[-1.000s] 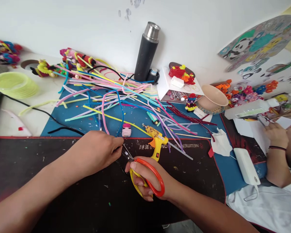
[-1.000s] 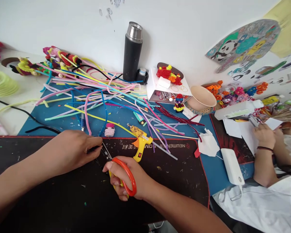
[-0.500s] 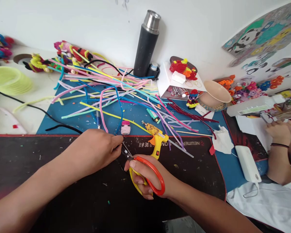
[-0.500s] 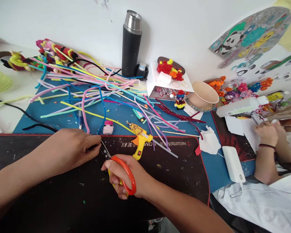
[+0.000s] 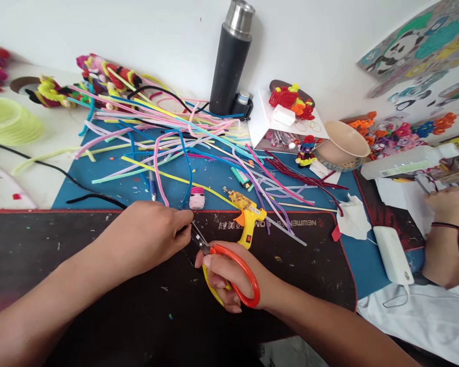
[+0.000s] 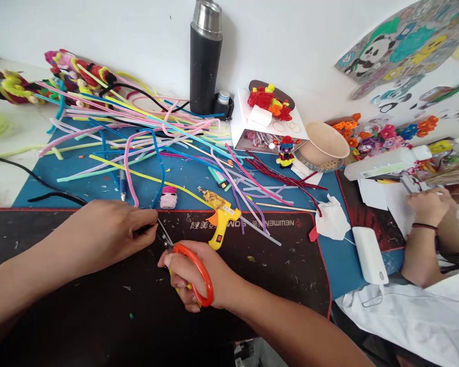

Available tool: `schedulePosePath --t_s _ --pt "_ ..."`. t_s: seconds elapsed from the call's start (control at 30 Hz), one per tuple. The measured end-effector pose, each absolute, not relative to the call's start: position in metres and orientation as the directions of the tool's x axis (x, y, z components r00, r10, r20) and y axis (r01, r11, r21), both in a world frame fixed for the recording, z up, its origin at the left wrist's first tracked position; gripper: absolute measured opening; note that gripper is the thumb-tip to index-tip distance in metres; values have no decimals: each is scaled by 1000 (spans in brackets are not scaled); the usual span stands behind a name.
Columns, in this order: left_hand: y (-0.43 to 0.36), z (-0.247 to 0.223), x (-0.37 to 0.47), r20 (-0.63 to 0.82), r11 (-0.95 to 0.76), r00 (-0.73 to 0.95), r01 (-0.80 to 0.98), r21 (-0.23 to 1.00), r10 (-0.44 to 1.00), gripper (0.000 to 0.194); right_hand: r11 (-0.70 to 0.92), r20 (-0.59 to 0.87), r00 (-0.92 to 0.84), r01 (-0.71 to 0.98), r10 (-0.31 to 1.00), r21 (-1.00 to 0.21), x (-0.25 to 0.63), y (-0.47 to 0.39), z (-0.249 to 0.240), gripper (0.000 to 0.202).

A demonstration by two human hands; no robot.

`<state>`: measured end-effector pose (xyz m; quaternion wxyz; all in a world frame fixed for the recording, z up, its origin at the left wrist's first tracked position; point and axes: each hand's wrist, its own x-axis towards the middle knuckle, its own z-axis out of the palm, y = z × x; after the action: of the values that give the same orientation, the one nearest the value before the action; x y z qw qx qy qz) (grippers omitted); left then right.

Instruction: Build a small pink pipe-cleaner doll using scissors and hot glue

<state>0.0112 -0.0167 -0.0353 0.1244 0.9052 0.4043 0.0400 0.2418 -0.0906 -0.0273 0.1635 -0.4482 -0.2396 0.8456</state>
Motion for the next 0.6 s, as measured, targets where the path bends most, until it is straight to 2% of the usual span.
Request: schedulePosePath --t_s 0.1,0.2,0.4,0.5,0.6 --pt "-17 -35 12 -23 -635 661 730 254 750 30 -822 -694 -515 -36 503 -569 241 -92 -28 22" --pt "-18 -35 13 -10 -635 659 728 257 752 29 -824 -714 -492 -12 498 -566 238 -92 -27 19" --pt "-16 -37 5 -47 -601 642 739 306 765 28 -821 -683 -522 -61 511 -568 239 -87 -21 26" --pt "-12 -32 -3 -77 -546 619 739 396 782 27 -814 -623 -573 -146 533 -562 243 -88 -24 31" --pt "-6 -20 -9 -92 -466 555 767 441 827 35 -787 -531 -616 -265 582 -557 247 -93 -33 36"
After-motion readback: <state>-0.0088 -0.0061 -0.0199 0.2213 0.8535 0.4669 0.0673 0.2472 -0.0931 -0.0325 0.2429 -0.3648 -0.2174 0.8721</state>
